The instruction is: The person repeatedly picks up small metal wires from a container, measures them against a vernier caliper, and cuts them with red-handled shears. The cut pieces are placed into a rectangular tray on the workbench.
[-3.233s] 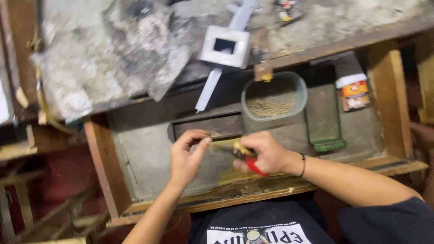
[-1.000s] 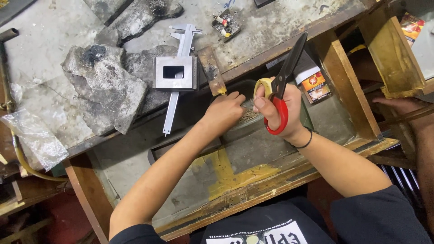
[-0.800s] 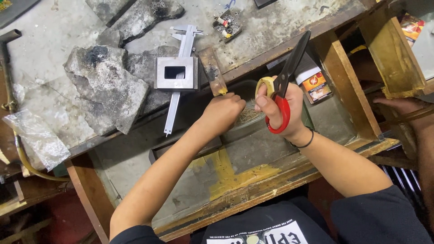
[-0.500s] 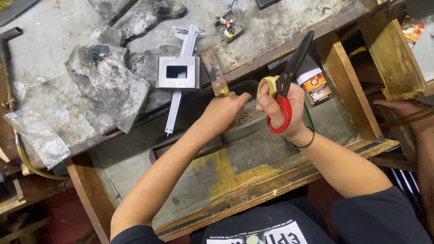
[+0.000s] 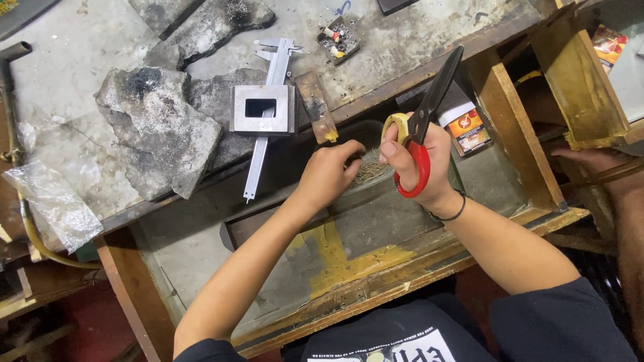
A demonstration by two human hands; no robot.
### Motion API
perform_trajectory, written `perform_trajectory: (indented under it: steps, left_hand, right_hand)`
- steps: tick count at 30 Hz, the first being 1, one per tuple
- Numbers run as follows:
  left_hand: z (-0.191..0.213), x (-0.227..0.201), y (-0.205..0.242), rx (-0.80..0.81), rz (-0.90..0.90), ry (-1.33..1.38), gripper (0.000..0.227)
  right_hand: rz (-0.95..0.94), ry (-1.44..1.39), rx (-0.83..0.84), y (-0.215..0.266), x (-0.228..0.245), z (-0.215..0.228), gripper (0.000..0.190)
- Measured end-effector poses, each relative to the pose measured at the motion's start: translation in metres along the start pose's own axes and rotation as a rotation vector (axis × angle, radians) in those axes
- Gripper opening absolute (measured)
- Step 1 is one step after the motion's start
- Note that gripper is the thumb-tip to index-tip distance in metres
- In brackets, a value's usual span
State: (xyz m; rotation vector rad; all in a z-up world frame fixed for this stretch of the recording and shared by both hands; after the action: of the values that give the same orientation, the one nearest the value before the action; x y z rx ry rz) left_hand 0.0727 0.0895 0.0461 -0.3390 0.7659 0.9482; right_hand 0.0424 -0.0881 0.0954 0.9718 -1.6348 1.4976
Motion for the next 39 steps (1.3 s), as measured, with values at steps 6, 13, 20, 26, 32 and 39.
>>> perform_trajectory:
  steps: [6,13,20,26,32,39]
  left_hand:
    - [0.006,-0.002,0.007,-0.091,0.087,0.199,0.021]
    - [-0.002,-0.004,0.018,-0.273,0.097,0.388,0.022]
    - [-0.005,-0.009,0.020,-0.267,0.168,0.642,0.013]
    - [-0.007,-0.009,0.020,-0.266,0.151,0.783,0.011]
    - [-0.005,-0.016,0.019,-0.238,0.128,0.794,0.010]
    - [-0.011,-0.016,0.020,-0.290,0.138,0.724,0.015]
  right_hand:
    - [-0.017,0.036,0.024,-0.002,-0.002,-0.002,0.022]
    - [-0.172,0.531,0.292,-0.028,0.035,0.025,0.027]
    - [-0.538,0.922,0.620,-0.030,0.018,0.028,0.025]
    - [-0.606,0.892,0.596,-0.024,-0.004,0.026,0.030]
    - [-0.643,0.803,0.538,-0.024,-0.011,0.028,0.034]
    - [-0.642,0.740,0.544,-0.024,-0.013,0.025,0.031]
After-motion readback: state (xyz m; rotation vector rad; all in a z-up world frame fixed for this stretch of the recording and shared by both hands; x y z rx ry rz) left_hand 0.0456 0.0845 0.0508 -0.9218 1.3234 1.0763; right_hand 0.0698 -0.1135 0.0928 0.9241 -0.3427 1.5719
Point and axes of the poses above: each hand's wrist, its own y-axis away from the middle knuckle, its own z-axis out of the back of the hand, x = y × z, the point moved 1 cm from there along -y, towards the middle knuckle
